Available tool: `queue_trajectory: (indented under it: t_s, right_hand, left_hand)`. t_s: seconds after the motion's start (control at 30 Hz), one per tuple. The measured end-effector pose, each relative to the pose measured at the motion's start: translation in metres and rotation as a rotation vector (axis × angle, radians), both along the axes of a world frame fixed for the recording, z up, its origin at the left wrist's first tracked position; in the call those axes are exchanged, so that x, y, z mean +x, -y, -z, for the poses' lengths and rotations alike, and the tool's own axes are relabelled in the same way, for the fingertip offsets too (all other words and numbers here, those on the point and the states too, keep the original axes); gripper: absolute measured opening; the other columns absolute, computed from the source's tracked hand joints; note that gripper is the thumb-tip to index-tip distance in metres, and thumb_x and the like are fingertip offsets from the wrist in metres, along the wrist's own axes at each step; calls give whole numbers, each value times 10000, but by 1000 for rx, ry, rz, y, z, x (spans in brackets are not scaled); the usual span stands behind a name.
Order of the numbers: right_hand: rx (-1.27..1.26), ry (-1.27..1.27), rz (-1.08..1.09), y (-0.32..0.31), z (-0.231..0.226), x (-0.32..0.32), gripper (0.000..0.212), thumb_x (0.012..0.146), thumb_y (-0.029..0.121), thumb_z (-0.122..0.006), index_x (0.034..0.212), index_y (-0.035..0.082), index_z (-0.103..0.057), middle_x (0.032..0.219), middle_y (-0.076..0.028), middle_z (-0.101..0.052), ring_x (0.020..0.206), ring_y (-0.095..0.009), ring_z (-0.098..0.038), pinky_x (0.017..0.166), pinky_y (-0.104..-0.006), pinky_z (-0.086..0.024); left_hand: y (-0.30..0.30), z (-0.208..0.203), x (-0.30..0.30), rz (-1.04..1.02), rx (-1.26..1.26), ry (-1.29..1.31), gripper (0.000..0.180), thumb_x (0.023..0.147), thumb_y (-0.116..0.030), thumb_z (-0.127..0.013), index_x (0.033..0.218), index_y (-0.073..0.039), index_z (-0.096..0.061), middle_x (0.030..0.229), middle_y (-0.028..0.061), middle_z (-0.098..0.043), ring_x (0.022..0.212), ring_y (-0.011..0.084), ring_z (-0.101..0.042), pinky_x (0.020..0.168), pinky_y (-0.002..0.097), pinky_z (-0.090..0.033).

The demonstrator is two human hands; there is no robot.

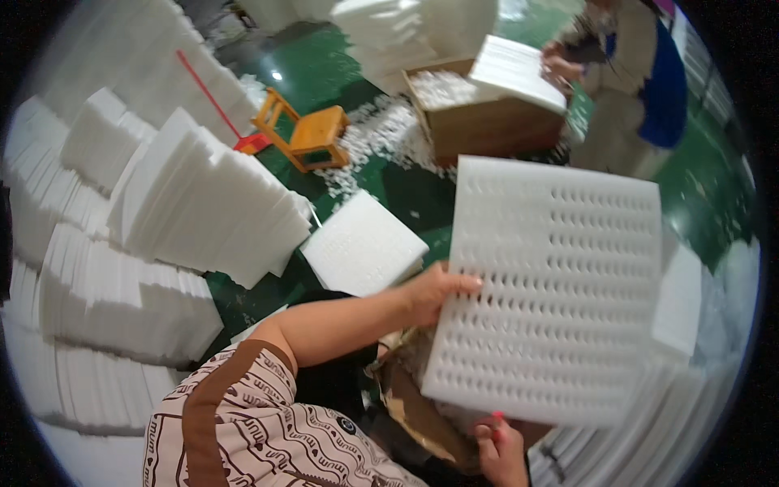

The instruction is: Removing small waste plugs from a pre-cut foam sheet using a red hand tool.

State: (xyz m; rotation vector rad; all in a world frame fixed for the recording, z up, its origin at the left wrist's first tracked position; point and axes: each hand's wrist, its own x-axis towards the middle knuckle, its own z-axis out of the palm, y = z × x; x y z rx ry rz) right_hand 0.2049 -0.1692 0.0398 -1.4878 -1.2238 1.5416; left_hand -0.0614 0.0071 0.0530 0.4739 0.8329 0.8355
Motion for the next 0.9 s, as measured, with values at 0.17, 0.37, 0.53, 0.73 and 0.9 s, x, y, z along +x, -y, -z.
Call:
queue_trajectory:
  t_s: [0.17,0.37,0.53,0.73,0.9]
  right_hand:
    - [88,-759,-333,-20,-14,7,572,944,457,-426,783,-36,-665,771,-163,-644,634,-226,-560,602,-290,-450]
    - [192,-688,131,-33,8,39,759,926,646,-246,843,-2,-634,564,-23,-440,482,-104,-330,468,-210,-282]
    - [65,-412,713,-36,34,35,632,925,595,-364,836,27,-626,645,-41,-514,538,-116,-433,479,-222,-324]
    - [418,-210,439,-61,19,8,586,949,545,-361,860,35,-635,738,-78,-569,581,-144,-502,524,-242,-392]
    - [209,-636,473,-55,5,21,577,962,517,-365,881,15,-638,697,-73,-583,566,-131,-508,524,-229,-411]
  left_hand:
    - [15,-4,-3,122,-30,-215,400,721,-74,-658,1083,63,-553,945,170,-626,769,224,-618,696,345,-529]
    - [48,24,25,219,-130,-116,461,722,-32,-611,1149,89,-488,1002,230,-610,838,296,-634,761,391,-530]
    - [74,45,36,294,-244,-154,444,724,-22,-595,1141,92,-491,1007,231,-606,864,303,-630,785,403,-522]
    - [62,23,27,293,-221,-130,497,772,-154,-619,1183,77,-464,1073,261,-591,918,344,-617,817,416,-513]
    - [40,25,10,-19,-66,-52,457,857,-226,-587,1204,48,-468,1114,211,-596,960,294,-621,814,403,-526]
